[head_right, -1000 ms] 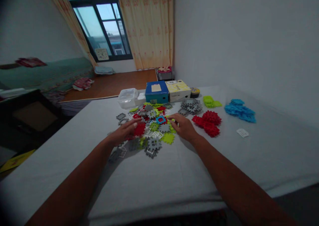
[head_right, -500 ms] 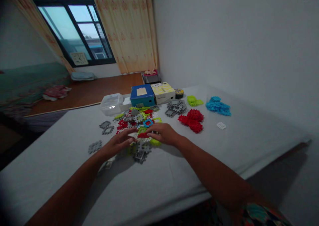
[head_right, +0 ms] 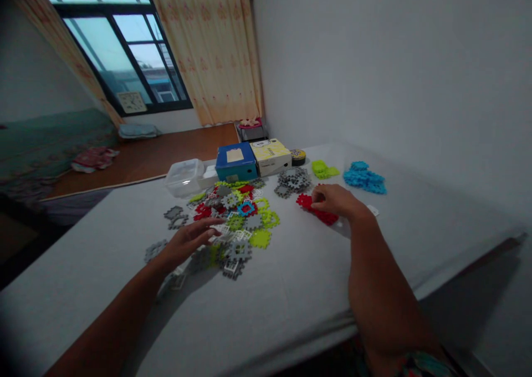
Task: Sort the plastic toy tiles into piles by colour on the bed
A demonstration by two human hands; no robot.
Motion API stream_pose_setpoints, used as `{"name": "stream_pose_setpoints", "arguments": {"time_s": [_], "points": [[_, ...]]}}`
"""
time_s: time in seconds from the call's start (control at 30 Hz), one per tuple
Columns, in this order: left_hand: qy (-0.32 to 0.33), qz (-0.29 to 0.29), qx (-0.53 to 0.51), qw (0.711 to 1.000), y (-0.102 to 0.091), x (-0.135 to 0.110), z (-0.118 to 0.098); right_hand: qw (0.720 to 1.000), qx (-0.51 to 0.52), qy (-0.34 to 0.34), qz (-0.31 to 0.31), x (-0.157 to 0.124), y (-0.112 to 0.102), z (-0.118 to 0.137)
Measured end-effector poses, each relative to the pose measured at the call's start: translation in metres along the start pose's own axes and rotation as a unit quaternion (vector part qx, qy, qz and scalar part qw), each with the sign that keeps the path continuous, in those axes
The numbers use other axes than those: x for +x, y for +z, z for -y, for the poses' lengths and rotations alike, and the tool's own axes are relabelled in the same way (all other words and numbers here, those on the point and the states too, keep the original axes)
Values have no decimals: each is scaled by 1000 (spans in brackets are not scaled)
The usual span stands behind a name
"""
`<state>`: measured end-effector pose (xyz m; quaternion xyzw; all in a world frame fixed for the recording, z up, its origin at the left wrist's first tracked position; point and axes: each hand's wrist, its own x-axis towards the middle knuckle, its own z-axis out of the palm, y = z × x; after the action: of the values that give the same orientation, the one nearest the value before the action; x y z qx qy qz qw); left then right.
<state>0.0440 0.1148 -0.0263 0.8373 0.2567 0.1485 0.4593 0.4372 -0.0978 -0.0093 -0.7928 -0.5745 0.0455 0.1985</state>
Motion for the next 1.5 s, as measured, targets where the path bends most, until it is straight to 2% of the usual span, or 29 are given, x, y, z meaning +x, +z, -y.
{"name": "stream_pose_setpoints", "arguments": {"time_s": [0.1,0.2,0.27,0.33,0.4,0.47,0.57,0.67,0.8,0.93,1.03,1.1,1.2,1.27,1.5], "points": [[-16,-37,12,999,-7,1,4,997,-50,38,45,0,5,-8],[-17,-92,7,996,-16,2,11,993,-75,60,61,1,9,-14],[-12,-133,12,991,-23,3,17,996,-68,49,39,3,11,-14],[-12,-165,41,985,-30,3,24,999,-42,14,-7,6,13,-7],[-13,-163,88,983,-36,2,30,998,-9,-35,-50,9,19,8],[-4,-145,150,978,-40,1,35,994,12,-86,-59,12,27,26],[-1,-131,264,955,-45,-2,41,989,16,-145,-34,13,41,50],[-39,-122,333,934,-46,-3,46,984,10,-177,-11,11,51,65],[-66,-114,370,920,-38,1,49,981,5,-191,5,9,56,74],[-68,-93,370,922,-28,6,47,979,17,-202,5,9,60,80],[-71,-119,346,928,-26,6,47,976,25,-217,2,9,63,83],[-56,-131,312,939,-27,5,48,974,28,-224,4,9,64,84],[-13,-111,236,965,-31,3,50,973,33,-228,4,10,66,83],[16,-105,207,973,-33,3,50,973,33,-228,1,11,68,82],[135,-203,214,946,-34,4,37,974,28,-226,6,14,72,79]]}}
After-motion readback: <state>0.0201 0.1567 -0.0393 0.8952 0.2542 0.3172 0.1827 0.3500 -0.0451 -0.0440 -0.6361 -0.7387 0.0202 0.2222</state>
